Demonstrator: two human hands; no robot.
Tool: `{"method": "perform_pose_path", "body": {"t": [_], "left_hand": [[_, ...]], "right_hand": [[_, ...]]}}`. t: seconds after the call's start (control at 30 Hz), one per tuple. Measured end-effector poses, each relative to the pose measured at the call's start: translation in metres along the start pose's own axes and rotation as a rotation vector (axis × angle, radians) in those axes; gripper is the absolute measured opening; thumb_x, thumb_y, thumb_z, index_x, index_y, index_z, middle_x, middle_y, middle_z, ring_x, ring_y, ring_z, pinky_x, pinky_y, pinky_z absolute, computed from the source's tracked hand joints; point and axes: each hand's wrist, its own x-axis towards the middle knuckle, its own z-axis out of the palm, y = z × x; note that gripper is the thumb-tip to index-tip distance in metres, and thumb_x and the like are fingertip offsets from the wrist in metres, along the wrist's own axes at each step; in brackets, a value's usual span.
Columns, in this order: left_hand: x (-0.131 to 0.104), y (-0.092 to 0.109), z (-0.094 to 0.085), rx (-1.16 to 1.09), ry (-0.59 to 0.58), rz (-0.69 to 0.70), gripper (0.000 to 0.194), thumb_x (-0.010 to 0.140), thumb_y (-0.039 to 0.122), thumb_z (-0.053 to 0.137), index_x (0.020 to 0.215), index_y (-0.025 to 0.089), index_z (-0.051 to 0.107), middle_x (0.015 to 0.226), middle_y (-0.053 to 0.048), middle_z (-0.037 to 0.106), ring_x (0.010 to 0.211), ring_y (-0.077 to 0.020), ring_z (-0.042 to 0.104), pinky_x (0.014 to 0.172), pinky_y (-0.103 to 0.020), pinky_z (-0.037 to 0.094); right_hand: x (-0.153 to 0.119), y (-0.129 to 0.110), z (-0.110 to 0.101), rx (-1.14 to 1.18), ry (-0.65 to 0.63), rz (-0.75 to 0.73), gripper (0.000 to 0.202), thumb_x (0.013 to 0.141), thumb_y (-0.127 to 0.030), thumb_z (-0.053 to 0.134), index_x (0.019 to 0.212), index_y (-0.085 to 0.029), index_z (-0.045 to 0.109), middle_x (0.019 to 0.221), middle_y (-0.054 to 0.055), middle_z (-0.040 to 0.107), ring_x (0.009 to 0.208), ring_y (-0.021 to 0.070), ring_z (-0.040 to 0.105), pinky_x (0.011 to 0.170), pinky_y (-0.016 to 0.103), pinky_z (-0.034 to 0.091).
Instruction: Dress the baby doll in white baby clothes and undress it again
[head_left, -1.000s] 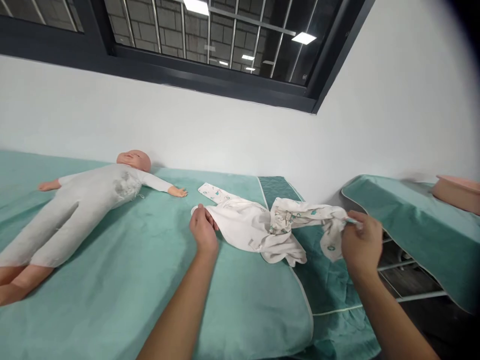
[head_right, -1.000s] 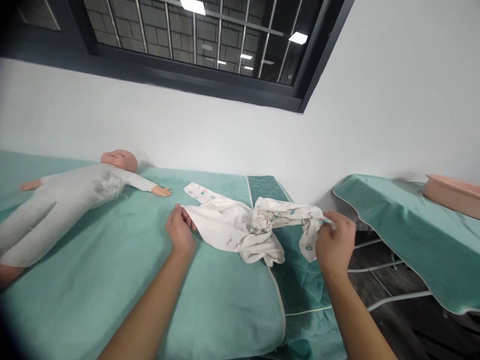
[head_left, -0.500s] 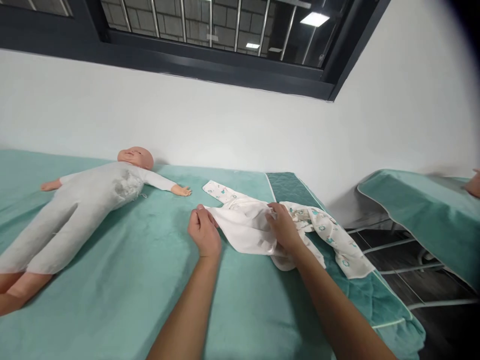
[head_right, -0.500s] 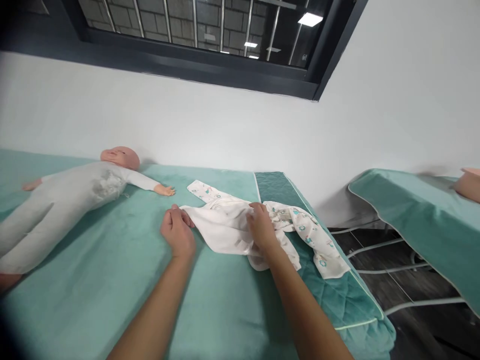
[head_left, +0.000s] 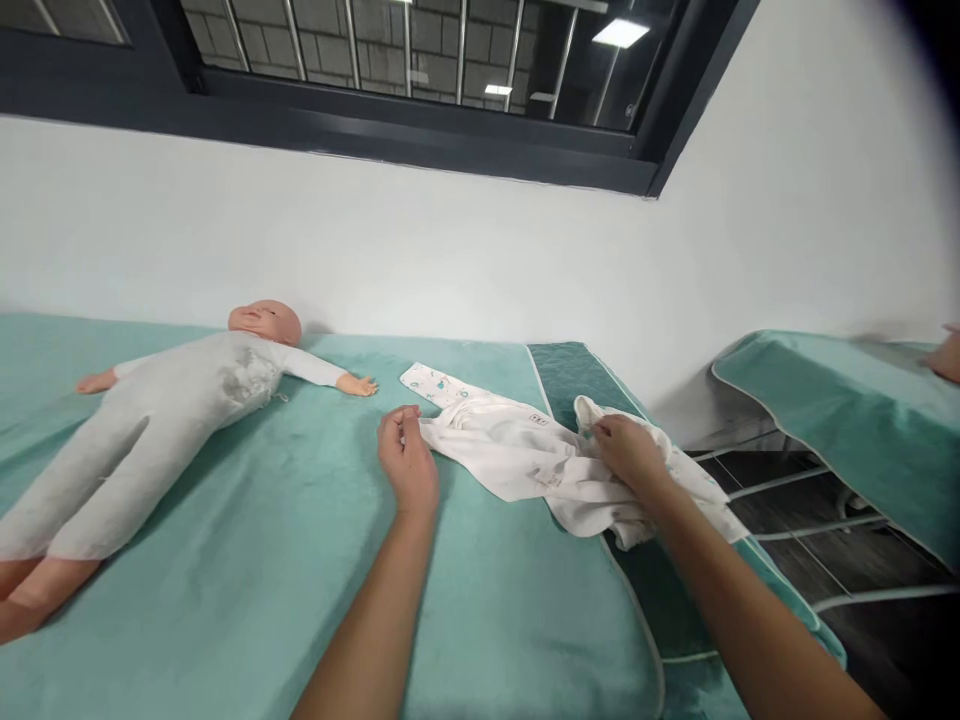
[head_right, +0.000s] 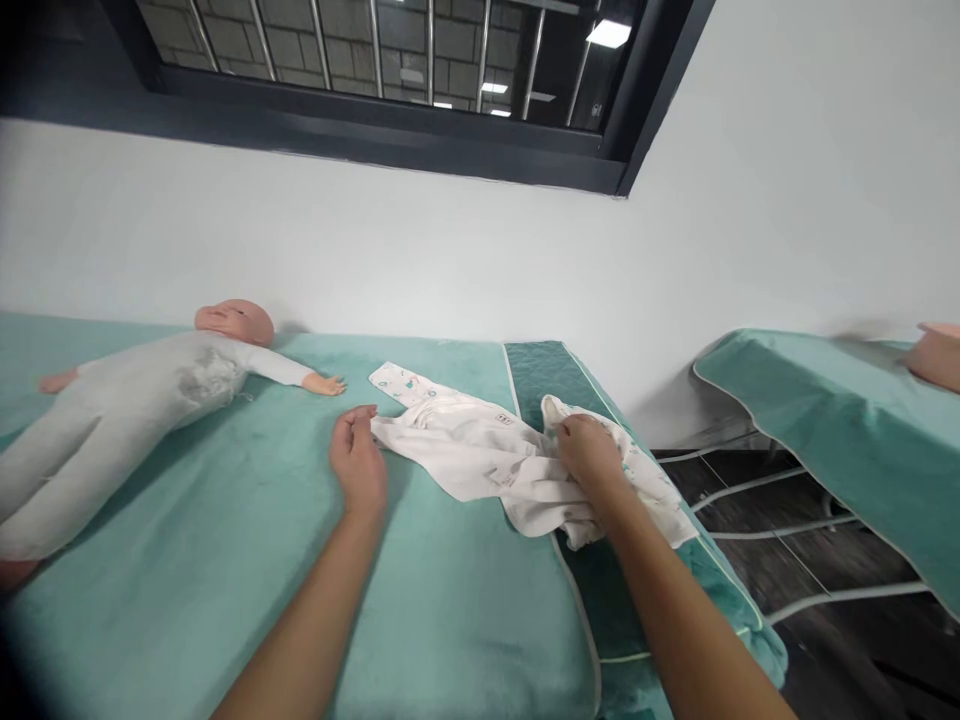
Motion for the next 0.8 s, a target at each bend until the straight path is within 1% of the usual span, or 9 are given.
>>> {"method": "perform_pose_path", "body": {"t": [0.07, 0.17, 0.23, 0.3, 0.47, 0.53, 0.63, 0.73, 0.8], "left_hand": [[0.0, -0.002, 0.0, 0.0, -0.009, -0.014, 0.017, 0.091, 0.034, 0.053, 0.086, 0.023, 0.065, 0.098, -0.002, 0.065, 0.1, -0.0183, 0.056, 0.09, -0.029, 0.04], [0.001, -0.005, 0.0, 0.007, -0.014, -0.026, 0.02, 0.091, 0.037, 0.054, 0.085, 0.023, 0.065, 0.096, -0.003, 0.065, 0.099, -0.0195, 0.055, 0.09, -0.03, 0.039], [0.002, -0.007, 0.0, 0.04, -0.027, -0.015, 0.021, 0.092, 0.039, 0.053, 0.085, 0.023, 0.065, 0.095, -0.003, 0.065, 0.098, -0.02, 0.054, 0.09, -0.031, 0.038], [0.002, -0.011, 0.0, 0.108, -0.044, 0.047, 0.021, 0.092, 0.038, 0.052, 0.083, 0.023, 0.064, 0.093, -0.003, 0.063, 0.096, -0.0204, 0.053, 0.092, -0.033, 0.037], [0.003, -0.015, 0.0, 0.295, -0.108, 0.282, 0.017, 0.091, 0.029, 0.052, 0.079, 0.022, 0.061, 0.089, -0.005, 0.061, 0.095, -0.0229, 0.051, 0.097, -0.038, 0.034], [0.003, -0.012, 0.0, 0.302, -0.12, 0.311, 0.015, 0.091, 0.028, 0.052, 0.081, 0.022, 0.061, 0.092, -0.007, 0.061, 0.096, -0.0243, 0.051, 0.098, -0.04, 0.032], [-0.001, -0.002, -0.002, 0.306, -0.132, 0.343, 0.014, 0.091, 0.029, 0.051, 0.086, 0.021, 0.061, 0.095, -0.008, 0.061, 0.1, -0.0256, 0.051, 0.1, -0.043, 0.032], [-0.015, 0.009, -0.015, 0.315, -0.191, 0.376, 0.012, 0.091, 0.029, 0.052, 0.089, 0.022, 0.062, 0.097, -0.009, 0.063, 0.102, -0.0263, 0.054, 0.1, -0.043, 0.035], [-0.026, 0.015, -0.033, 0.341, -0.285, 0.422, 0.012, 0.09, 0.029, 0.053, 0.093, 0.022, 0.063, 0.1, -0.009, 0.065, 0.104, -0.0268, 0.055, 0.099, -0.043, 0.037]], "right_hand": [[-0.006, 0.007, -0.01, -0.084, 0.048, -0.003, 0.027, 0.087, -0.018, 0.046, 0.084, -0.016, 0.073, 0.12, 0.018, 0.065, 0.114, 0.033, 0.055, 0.093, 0.043, 0.039], [-0.017, -0.005, -0.017, -0.214, 0.148, -0.11, 0.031, 0.086, -0.01, 0.044, 0.101, -0.016, 0.071, 0.137, 0.017, 0.055, 0.128, 0.0351, 0.043, 0.103, 0.048, 0.031], [-0.021, -0.024, -0.014, -0.214, 0.078, -0.211, 0.033, 0.091, -0.013, 0.041, 0.11, -0.018, 0.068, 0.133, 0.015, 0.058, 0.125, 0.032, 0.047, 0.105, 0.047, 0.03], [-0.02, -0.044, -0.007, -0.162, -0.077, -0.255, 0.027, 0.095, -0.024, 0.043, 0.109, -0.02, 0.066, 0.123, 0.013, 0.063, 0.118, 0.0296, 0.053, 0.103, 0.045, 0.032], [0.004, -0.07, 0.006, -0.091, -0.229, -0.141, 0.041, 0.083, -0.047, 0.064, 0.109, -0.015, 0.063, 0.1, 0.013, 0.069, 0.094, 0.0287, 0.064, 0.084, 0.038, 0.043], [0.016, -0.072, 0.005, -0.055, -0.251, -0.114, 0.048, 0.08, -0.047, 0.068, 0.114, -0.014, 0.061, 0.109, 0.015, 0.067, 0.097, 0.0277, 0.064, 0.08, 0.035, 0.044], [0.025, -0.073, -0.001, -0.012, -0.26, -0.085, 0.042, 0.086, -0.042, 0.062, 0.115, -0.012, 0.06, 0.122, 0.018, 0.061, 0.104, 0.0261, 0.061, 0.081, 0.033, 0.043], [0.025, -0.074, -0.008, 0.038, -0.331, -0.074, 0.027, 0.085, -0.038, 0.064, 0.096, -0.013, 0.063, 0.097, 0.009, 0.066, 0.083, 0.019, 0.061, 0.074, 0.031, 0.044], [0.021, -0.077, -0.015, 0.096, -0.368, -0.128, 0.019, 0.081, -0.033, 0.067, 0.082, -0.016, 0.061, 0.079, 0.001, 0.062, 0.072, 0.0159, 0.057, 0.068, 0.029, 0.041]]}}
